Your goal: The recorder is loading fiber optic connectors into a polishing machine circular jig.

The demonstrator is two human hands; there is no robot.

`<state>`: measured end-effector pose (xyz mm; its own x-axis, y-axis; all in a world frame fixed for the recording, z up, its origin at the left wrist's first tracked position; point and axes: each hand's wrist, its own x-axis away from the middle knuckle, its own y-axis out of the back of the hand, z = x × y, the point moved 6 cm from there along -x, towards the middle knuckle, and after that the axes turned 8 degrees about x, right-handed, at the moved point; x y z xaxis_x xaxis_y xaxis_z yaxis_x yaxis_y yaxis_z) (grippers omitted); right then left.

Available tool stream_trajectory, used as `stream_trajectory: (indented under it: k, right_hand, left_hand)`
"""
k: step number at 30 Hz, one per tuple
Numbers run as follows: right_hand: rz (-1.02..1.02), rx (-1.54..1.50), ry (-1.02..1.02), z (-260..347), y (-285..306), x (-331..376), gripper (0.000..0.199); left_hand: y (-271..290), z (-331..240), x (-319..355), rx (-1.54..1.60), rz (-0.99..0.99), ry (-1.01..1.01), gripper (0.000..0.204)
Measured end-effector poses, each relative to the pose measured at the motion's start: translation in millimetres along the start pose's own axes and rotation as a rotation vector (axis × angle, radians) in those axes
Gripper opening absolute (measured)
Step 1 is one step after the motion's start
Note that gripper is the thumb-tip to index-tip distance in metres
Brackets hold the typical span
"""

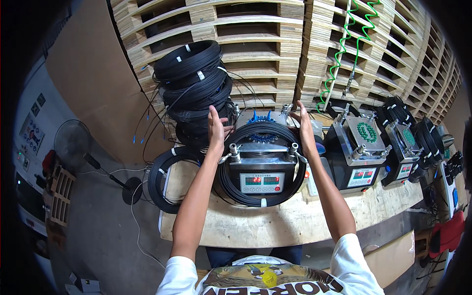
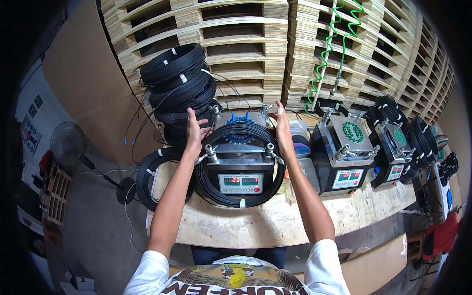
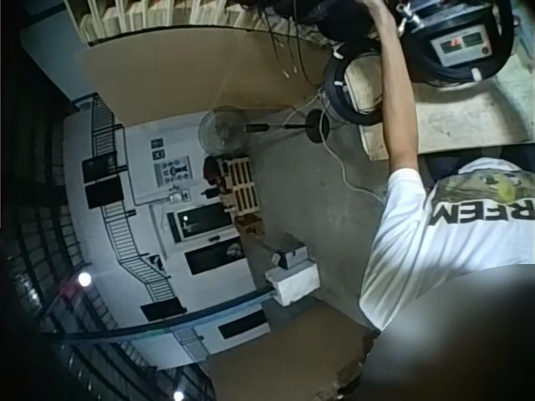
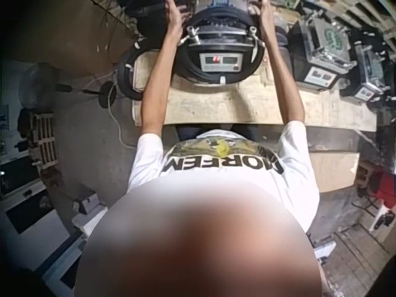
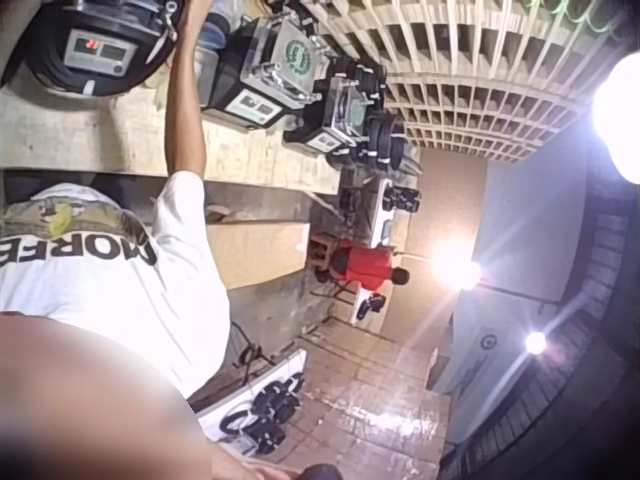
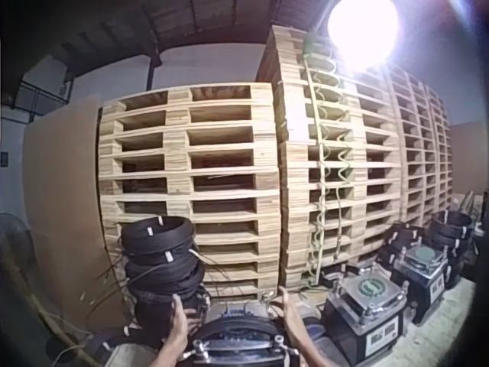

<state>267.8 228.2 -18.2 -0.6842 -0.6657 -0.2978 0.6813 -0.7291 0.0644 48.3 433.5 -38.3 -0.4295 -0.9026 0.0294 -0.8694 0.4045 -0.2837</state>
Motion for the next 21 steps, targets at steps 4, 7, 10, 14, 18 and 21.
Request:
stream_trajectory:
  k: [4,7,10,14,18,21]
  right_hand:
    - [-0.010,-0.078,-0.001,5.1,-3.7,3.2,0.074]
    - [-0.046,-0.091,-0.054,5.4,-3.7,6.5,0.074]
    - [-0.091,-0.059,-0.049,-2.9,4.8,3.3,0.073]
    - [-0.079,-0.055,-0.099,-0.2,-0.8,4.7,0.071]
    - [-0.080,-0.020,-0.047,0.0,2.1,1.9,0.069]
    - [-0.089,-0.010,0.001,2.8,-0.7,2.1,0.069]
  left_hand:
    - [-0.4,-5.9,3.3,0.007,0.010,-0.023,0.097]
    - [-2.8,-4.4,-0.4,-0.041,0.074,-0.008,0.096]
    - [-12.4,-1.6,-2.0,-0.073,0.116,0.005,0.096]
    - [-2.1,-0.2,-6.3,-0.070,0.093,-0.026,0.095]
    - [-6.6,-3.3,3.7,-0.047,0.066,0.026,0.095]
    - [-1.9,-6.2,4.8,-0.048,0.029,-0.002,0.093]
